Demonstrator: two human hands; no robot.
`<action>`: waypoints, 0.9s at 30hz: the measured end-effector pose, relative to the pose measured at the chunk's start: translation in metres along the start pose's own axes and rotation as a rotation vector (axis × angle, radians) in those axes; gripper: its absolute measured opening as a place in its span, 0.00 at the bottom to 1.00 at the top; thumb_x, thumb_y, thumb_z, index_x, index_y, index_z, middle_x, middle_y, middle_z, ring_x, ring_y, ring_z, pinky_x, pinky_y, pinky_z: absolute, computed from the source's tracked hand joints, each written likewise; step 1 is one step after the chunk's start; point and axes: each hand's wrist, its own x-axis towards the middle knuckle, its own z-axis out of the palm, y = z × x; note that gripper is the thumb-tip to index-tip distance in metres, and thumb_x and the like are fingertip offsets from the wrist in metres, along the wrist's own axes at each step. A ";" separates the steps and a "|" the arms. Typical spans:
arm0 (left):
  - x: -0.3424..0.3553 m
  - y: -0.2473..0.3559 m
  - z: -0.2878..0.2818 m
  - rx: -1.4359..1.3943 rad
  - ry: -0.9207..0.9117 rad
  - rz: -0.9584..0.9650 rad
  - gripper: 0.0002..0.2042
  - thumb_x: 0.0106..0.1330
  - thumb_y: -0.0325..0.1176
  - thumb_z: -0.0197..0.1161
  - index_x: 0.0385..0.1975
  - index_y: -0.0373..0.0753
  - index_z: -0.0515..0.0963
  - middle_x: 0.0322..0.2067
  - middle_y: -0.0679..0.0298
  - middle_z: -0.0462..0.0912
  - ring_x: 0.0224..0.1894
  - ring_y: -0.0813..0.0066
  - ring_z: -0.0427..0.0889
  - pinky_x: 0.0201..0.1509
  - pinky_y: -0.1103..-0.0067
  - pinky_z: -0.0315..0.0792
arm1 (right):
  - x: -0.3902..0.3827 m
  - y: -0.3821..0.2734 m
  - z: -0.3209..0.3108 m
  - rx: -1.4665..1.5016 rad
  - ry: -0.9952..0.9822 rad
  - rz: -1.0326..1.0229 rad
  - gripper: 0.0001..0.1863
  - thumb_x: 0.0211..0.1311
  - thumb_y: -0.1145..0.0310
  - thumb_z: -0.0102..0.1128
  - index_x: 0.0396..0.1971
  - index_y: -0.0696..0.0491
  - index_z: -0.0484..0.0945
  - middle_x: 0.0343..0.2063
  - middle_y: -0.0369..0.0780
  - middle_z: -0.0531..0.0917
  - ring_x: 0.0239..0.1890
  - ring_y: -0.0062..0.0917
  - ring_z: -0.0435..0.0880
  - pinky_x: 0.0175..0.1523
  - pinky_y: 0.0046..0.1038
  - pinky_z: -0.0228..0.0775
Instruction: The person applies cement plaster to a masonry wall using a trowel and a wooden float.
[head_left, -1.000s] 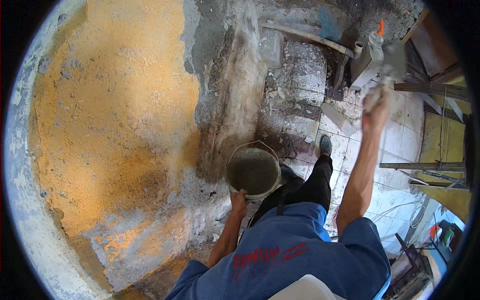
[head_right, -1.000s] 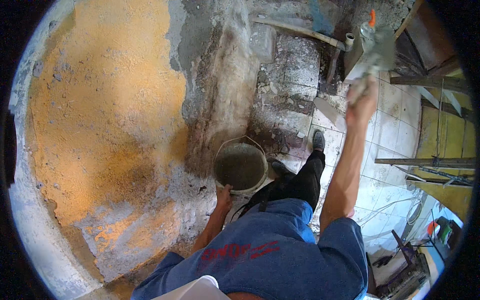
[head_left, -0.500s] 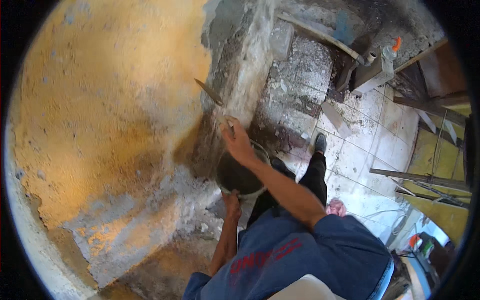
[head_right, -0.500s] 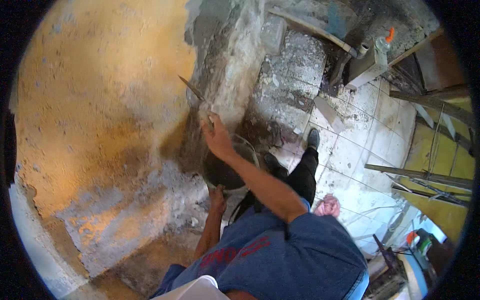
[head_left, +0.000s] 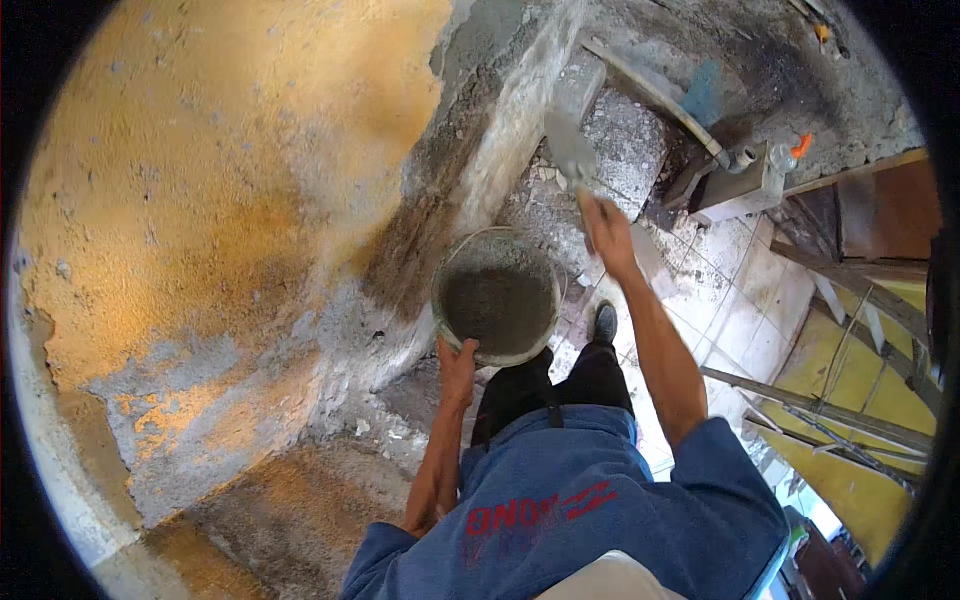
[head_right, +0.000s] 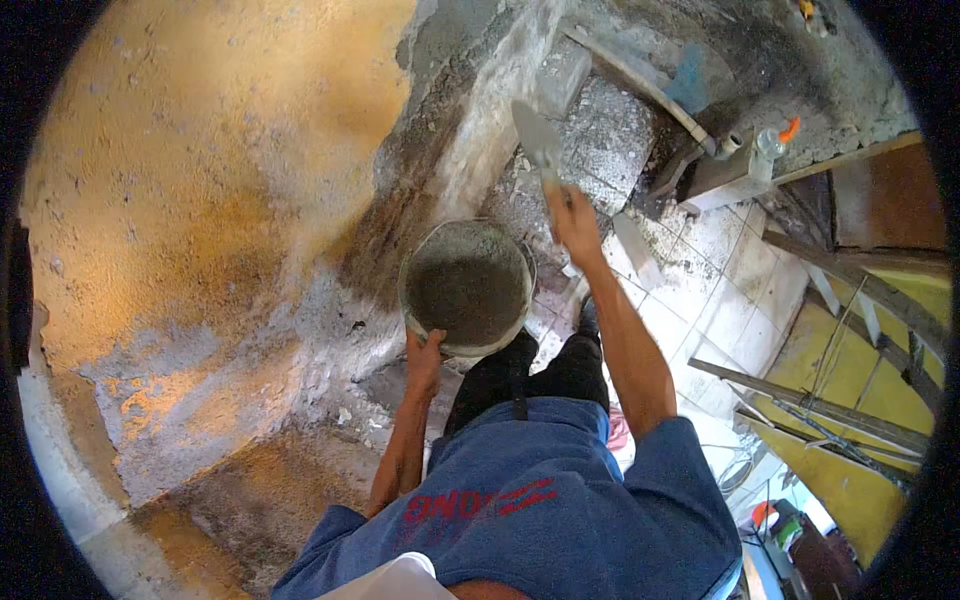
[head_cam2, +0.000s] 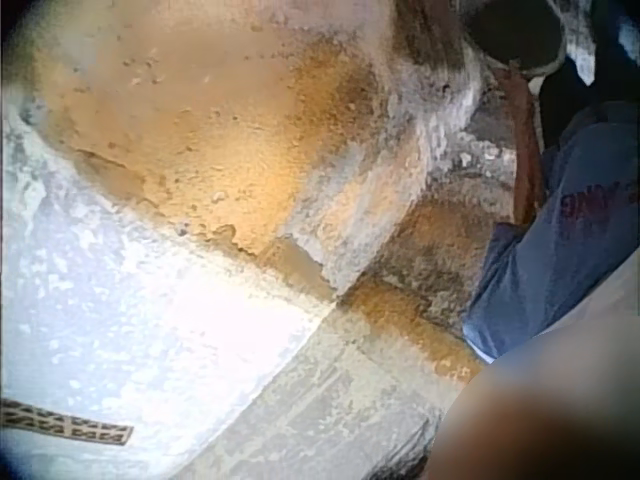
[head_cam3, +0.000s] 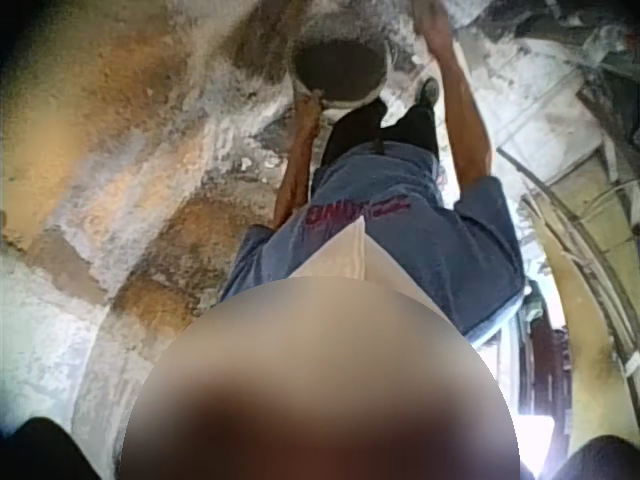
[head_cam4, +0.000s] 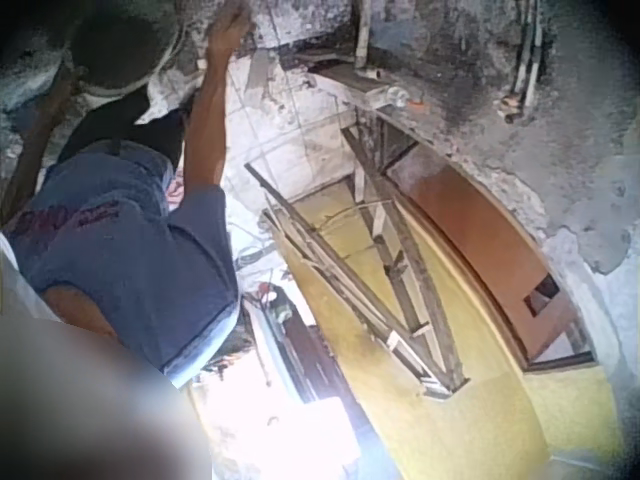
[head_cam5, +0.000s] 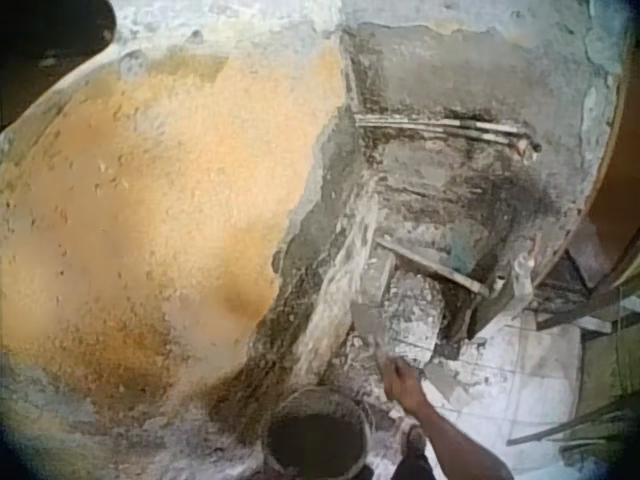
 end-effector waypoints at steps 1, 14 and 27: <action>-0.009 0.006 0.007 0.014 0.002 0.005 0.30 0.66 0.29 0.58 0.69 0.35 0.60 0.60 0.54 0.72 0.62 0.62 0.71 0.69 0.71 0.63 | 0.038 -0.008 0.005 0.004 -0.012 0.107 0.26 0.73 0.48 0.57 0.49 0.60 0.79 0.22 0.32 0.74 0.17 0.17 0.70 0.21 0.25 0.62; -0.064 -0.014 0.013 -0.267 0.170 -0.278 0.29 0.66 0.22 0.57 0.68 0.40 0.59 0.60 0.56 0.71 0.60 0.62 0.75 0.64 0.65 0.73 | 0.253 -0.013 0.147 0.093 0.184 -0.017 0.18 0.71 0.54 0.57 0.37 0.56 0.74 0.14 0.38 0.73 0.11 0.25 0.71 0.14 0.31 0.61; -0.054 -0.060 -0.055 -0.366 0.153 -0.196 0.30 0.68 0.22 0.56 0.71 0.36 0.57 0.64 0.55 0.70 0.62 0.64 0.72 0.67 0.69 0.68 | 0.214 -0.019 0.192 0.365 0.266 0.019 0.18 0.74 0.56 0.53 0.33 0.58 0.72 0.13 0.39 0.72 0.10 0.26 0.70 0.14 0.31 0.62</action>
